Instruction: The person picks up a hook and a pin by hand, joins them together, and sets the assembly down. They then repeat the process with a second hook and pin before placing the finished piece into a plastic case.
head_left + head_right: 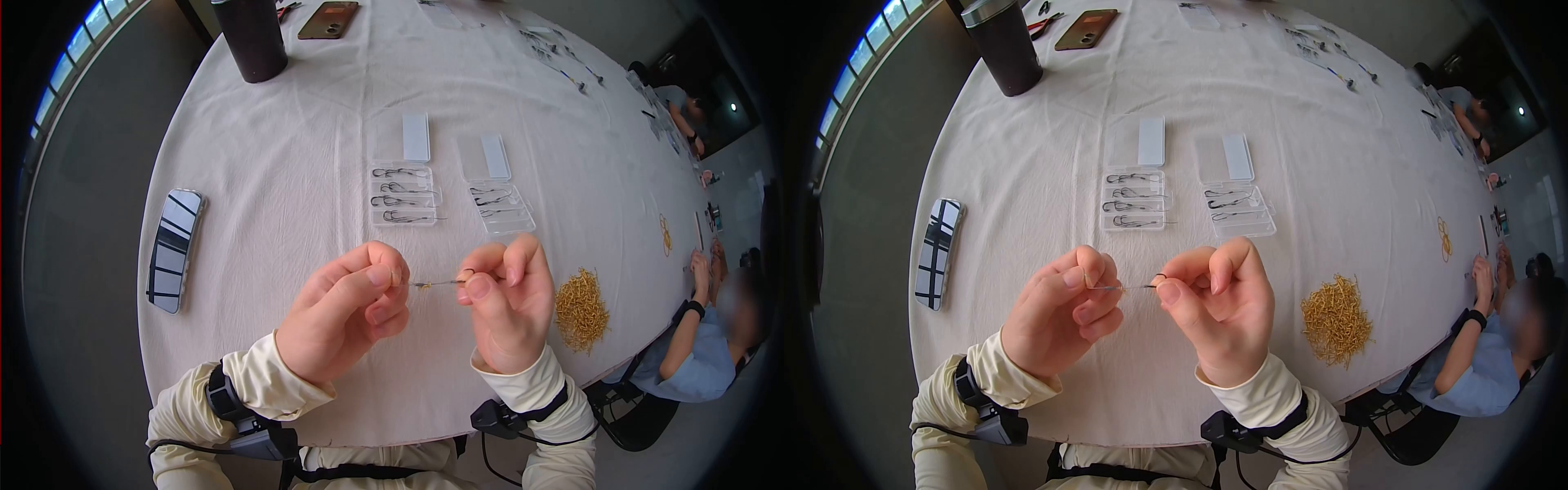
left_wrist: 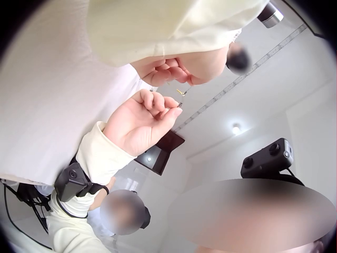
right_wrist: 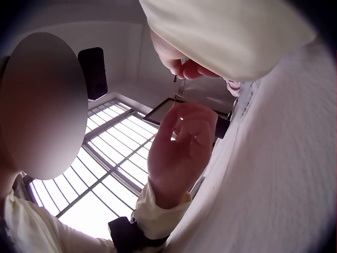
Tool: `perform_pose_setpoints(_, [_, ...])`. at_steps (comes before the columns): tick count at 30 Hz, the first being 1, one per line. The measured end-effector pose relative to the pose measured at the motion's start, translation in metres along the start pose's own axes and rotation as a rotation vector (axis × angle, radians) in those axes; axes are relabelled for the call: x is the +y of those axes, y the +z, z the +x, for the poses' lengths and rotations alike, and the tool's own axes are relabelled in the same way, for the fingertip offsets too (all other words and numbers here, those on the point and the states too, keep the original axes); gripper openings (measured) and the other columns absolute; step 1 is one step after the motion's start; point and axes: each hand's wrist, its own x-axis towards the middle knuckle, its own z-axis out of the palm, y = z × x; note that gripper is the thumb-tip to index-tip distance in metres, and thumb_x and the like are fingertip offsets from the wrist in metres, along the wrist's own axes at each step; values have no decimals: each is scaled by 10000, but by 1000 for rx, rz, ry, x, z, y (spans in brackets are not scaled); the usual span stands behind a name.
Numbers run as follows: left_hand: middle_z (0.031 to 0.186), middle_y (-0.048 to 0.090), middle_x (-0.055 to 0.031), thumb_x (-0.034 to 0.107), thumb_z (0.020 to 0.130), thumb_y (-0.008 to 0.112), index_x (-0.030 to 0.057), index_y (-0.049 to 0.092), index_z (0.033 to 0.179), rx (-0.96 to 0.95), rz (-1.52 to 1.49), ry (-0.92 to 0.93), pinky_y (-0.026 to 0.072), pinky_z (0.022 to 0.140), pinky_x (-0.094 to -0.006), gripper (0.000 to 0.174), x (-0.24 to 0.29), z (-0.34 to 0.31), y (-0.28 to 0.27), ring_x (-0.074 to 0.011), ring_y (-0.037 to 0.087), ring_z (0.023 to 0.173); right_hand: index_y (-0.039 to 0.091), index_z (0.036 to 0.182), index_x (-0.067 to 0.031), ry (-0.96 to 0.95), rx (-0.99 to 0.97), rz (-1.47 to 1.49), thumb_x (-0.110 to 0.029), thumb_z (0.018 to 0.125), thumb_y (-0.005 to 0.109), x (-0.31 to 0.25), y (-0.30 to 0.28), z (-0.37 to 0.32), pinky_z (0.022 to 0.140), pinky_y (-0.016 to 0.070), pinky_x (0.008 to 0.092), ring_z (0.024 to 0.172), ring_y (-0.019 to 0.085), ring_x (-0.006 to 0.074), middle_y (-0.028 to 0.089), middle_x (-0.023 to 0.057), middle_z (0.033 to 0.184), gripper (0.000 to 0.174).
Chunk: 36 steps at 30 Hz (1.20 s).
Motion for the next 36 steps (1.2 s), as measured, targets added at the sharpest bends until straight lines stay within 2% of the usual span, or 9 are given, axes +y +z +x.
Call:
perform_pose_setpoints(7, [864, 454, 9, 183, 968, 529, 64, 526, 942, 16, 31, 26, 308, 552, -211, 122, -2, 1, 1, -52, 336, 646, 337, 891, -98, -18, 55, -16, -17, 890, 630, 2, 0, 1, 734, 499, 253, 756, 579, 116, 596, 129, 930, 304])
perform_pose_setpoints(17, [872, 462, 10, 159, 965, 527, 58, 524, 974, 49, 46, 17, 309, 564, -218, 101, -6, 0, 2, -57, 342, 652, 334, 894, -104, -5, 46, -2, -44, 896, 635, 3, -4, 2, 752, 506, 274, 802, 604, 137, 590, 113, 939, 306])
perform_pose_setpoints(27, [863, 452, 17, 143, 944, 539, 64, 535, 949, 31, 38, 21, 311, 563, -216, 80, -4, 0, 0, -58, 340, 660, 344, 867, -95, 35, 103, -89, -15, 882, 636, 1, -1, 3, 738, 503, 258, 813, 606, 125, 605, 117, 921, 304])
perform_pose_setpoints(36, [830, 428, 10, 135, 926, 494, 71, 506, 899, 60, 9, -7, 314, 561, -227, 72, -1, 1, 0, -73, 350, 653, 343, 863, -94, 26, 81, -105, -10, 875, 650, 1, 2, 3, 740, 493, 250, 812, 598, 118, 606, 115, 910, 319])
